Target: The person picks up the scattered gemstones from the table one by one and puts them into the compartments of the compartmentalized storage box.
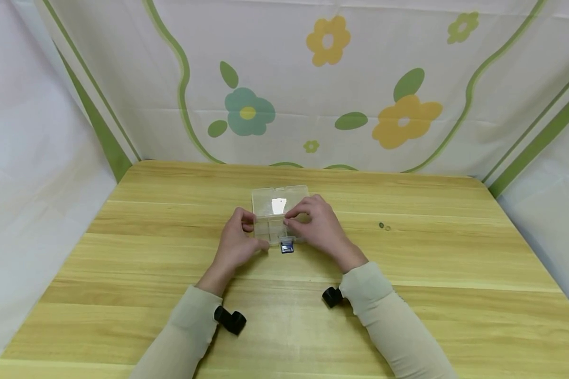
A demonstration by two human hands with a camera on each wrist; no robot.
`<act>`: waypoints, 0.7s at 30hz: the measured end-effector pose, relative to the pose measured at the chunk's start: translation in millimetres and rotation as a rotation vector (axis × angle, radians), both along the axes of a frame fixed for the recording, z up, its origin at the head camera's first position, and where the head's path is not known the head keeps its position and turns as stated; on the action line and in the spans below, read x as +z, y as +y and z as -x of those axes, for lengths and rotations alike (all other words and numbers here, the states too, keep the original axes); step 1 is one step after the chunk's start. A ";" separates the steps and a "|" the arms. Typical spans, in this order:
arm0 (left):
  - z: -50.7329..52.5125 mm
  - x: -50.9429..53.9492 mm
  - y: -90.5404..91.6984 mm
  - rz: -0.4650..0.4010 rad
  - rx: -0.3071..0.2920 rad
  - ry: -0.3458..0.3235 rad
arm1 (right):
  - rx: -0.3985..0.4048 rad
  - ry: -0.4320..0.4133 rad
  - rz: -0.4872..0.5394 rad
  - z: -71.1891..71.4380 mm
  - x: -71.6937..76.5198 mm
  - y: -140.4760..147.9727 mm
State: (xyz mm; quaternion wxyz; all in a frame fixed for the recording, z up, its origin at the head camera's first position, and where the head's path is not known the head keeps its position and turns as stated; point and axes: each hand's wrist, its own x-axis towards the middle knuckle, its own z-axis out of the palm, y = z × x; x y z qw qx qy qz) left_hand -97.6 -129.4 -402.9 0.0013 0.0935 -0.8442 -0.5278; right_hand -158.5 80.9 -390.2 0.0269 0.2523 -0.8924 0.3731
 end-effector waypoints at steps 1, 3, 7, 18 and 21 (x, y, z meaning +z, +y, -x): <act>0.1 -0.1 0.1 0.001 0.002 0.000 | -0.011 0.000 0.010 0.1 0.6 2.2; -0.1 -0.1 0.3 0.004 0.003 -0.003 | -0.031 0.001 0.023 0.3 1.7 6.8; -0.8 0.1 0.3 0.003 0.008 -0.013 | -0.064 -0.007 0.031 2.7 1.8 15.8; -1.5 0.3 -0.2 0.004 0.003 -0.016 | -0.117 -0.037 0.051 7.0 -0.2 33.4; -1.1 0.3 0.8 0.005 0.001 -0.014 | -0.135 -0.051 0.052 8.6 0.1 42.0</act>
